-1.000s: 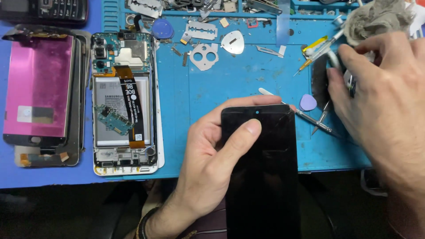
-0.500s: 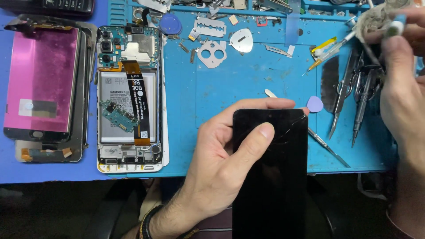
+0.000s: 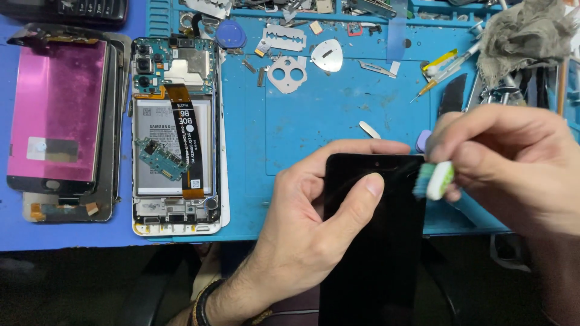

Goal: The person cleans the back of a smartphone using a small brush and a cloth. They scrub the surface, spray a cleaning solution onto the cloth, and wipe the phone's back panel thoroughly.

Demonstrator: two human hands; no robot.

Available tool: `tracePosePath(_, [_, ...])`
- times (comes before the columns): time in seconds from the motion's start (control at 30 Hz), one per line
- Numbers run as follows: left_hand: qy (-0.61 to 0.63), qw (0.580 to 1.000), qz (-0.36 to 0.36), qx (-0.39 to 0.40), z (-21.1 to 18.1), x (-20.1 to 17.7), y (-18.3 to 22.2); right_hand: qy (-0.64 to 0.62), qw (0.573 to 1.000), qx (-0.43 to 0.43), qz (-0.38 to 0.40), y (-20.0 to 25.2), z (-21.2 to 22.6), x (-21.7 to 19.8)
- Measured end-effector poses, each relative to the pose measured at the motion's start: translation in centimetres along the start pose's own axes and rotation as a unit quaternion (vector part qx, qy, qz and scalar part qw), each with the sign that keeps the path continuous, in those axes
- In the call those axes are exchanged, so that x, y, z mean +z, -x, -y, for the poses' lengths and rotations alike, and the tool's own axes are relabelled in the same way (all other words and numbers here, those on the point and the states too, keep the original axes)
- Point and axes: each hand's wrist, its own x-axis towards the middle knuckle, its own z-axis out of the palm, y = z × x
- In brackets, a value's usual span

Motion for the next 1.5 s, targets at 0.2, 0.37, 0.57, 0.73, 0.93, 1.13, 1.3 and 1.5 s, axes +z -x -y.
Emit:
tracePosePath(0.2, [0.018, 1.0, 0.008, -0.002, -0.3, -0.3, 0.1, 0.1, 0.99, -0.047, -0.092, -0.3, -0.8, -2.4])
tracePosePath(0.37, [0.016, 1.0, 0.012, 0.003, -0.3, -0.4, -0.1, 0.132, 0.987, -0.03, -0.089, -0.4, -0.3, 0.1])
tracePosePath(0.57, [0.037, 0.999, 0.01, -0.02, -0.2, -0.6, 0.0, 0.127, 0.987, -0.052, -0.084, 0.1, -0.7, 0.1])
tracePosePath(0.73, [0.043, 0.999, 0.016, -0.026, -0.5, -0.9, 0.0, 0.111, 0.984, -0.075, -0.115, 0.4, -1.0, -0.9])
tracePosePath(0.93, [0.047, 0.998, 0.031, -0.029, -0.5, -1.0, -0.1, 0.208, 0.959, -0.064, -0.179, -0.9, -1.1, -2.1])
tracePosePath(1.13, [0.044, 0.998, 0.039, -0.035, -0.4, -0.9, 0.0, 0.055, 0.997, -0.035, -0.029, -0.7, -0.2, -0.9])
tracePosePath(1.3, [0.036, 0.997, 0.051, -0.035, -0.4, -1.0, 0.1, 0.059, 0.998, -0.03, -0.008, -1.1, -0.1, -0.6])
tracePosePath(1.5, [0.042, 0.997, 0.055, -0.038, -0.3, -1.0, 0.2, 0.16, 0.985, -0.036, 0.043, -0.9, 0.6, -0.2])
